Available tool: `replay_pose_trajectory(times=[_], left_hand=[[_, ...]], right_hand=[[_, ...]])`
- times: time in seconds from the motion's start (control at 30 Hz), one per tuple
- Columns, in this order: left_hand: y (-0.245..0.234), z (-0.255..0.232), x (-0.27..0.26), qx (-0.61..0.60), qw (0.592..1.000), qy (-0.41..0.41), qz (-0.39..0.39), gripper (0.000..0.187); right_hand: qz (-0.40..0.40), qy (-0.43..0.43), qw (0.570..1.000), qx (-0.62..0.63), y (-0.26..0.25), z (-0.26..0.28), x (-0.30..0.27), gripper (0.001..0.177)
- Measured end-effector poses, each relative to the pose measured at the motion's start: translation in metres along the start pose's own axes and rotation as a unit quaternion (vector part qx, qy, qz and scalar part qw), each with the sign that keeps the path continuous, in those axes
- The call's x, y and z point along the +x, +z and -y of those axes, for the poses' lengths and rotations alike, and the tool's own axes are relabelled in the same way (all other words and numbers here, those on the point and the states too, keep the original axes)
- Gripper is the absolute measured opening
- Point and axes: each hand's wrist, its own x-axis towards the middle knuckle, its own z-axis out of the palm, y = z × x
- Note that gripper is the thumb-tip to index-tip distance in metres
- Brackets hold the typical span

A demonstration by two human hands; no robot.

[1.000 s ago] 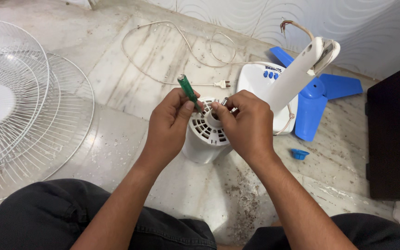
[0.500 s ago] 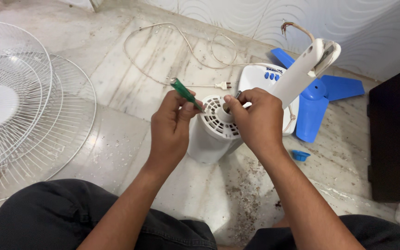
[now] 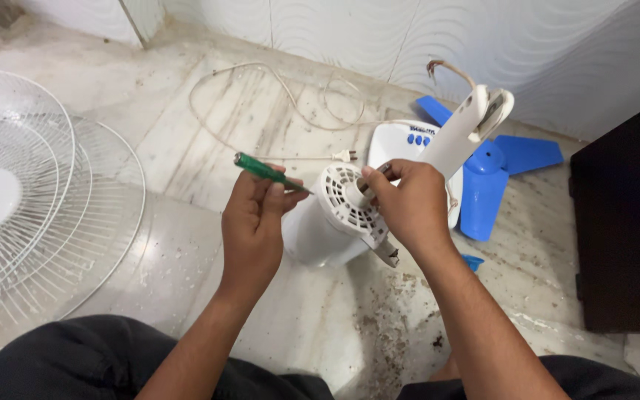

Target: The person sits on the floor and uses a green screwdriver to tighten screws on the white plastic rear housing of a disassembled standing fan. The fan cage and blue blades are visible nearby on the floor.

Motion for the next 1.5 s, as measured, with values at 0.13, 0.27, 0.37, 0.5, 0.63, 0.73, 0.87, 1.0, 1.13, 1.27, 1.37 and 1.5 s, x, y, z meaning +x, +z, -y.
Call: replay_pose_trajectory(times=[0.13, 0.27, 0.37, 0.5, 0.63, 0.73, 0.87, 1.0, 1.13, 1.27, 1.37, 1.5], left_hand=[[-0.001, -0.001, -0.001, 0.009, 1.000, -0.024, -0.007, 0.020], [-0.001, 0.001, -0.001, 0.003, 1.000, -0.015, -0.005, 0.020], [-0.001, 0.001, 0.000, 0.006, 1.000, -0.016, -0.005, 0.020], [-0.002, -0.003, 0.000, 0.011, 1.000, -0.025, -0.003, 0.021], [-0.001, -0.005, 0.000, 0.014, 0.999, -0.030, -0.003, 0.020], [-0.002, -0.007, 0.000, 0.020, 0.999, -0.035, -0.002, 0.020], [-0.001, -0.007, 0.000, 0.006, 1.000, -0.030, 0.003, 0.020], [-0.001, -0.005, -0.001, -0.001, 1.000, -0.012, 0.010, 0.019], [-0.002, -0.006, -0.001, 0.002, 1.000, -0.015, 0.011, 0.020], [-0.001, -0.007, -0.001, 0.004, 1.000, -0.009, 0.014, 0.020], [-0.002, -0.008, -0.001, 0.001, 1.000, 0.000, 0.017, 0.020], [-0.004, -0.010, -0.001, 0.007, 0.999, 0.026, 0.023, 0.018]], right_hand=[[0.000, 0.006, 1.000, 0.006, -0.004, -0.005, 0.004, 0.030], [0.011, 0.018, 0.999, 0.039, -0.004, -0.010, 0.007, 0.031], [0.013, 0.029, 0.998, 0.051, -0.004, -0.012, 0.008, 0.032], [0.013, 0.031, 0.998, 0.062, -0.004, -0.012, 0.009, 0.032], [0.013, 0.025, 0.998, 0.053, -0.005, -0.013, 0.008, 0.032], [0.016, 0.020, 0.998, 0.055, -0.005, -0.011, 0.007, 0.031], [0.013, 0.002, 0.999, 0.040, -0.005, -0.005, 0.004, 0.029], [0.018, 0.002, 1.000, -0.003, -0.005, 0.003, -0.001, 0.030], [0.031, -0.007, 0.999, 0.001, -0.006, 0.012, -0.006, 0.028], [0.037, -0.040, 0.998, -0.008, -0.003, 0.014, -0.009, 0.027], [0.035, -0.098, 0.995, 0.007, 0.002, 0.015, -0.013, 0.025], [0.039, -0.183, 0.982, 0.004, 0.007, 0.020, -0.020, 0.022]])
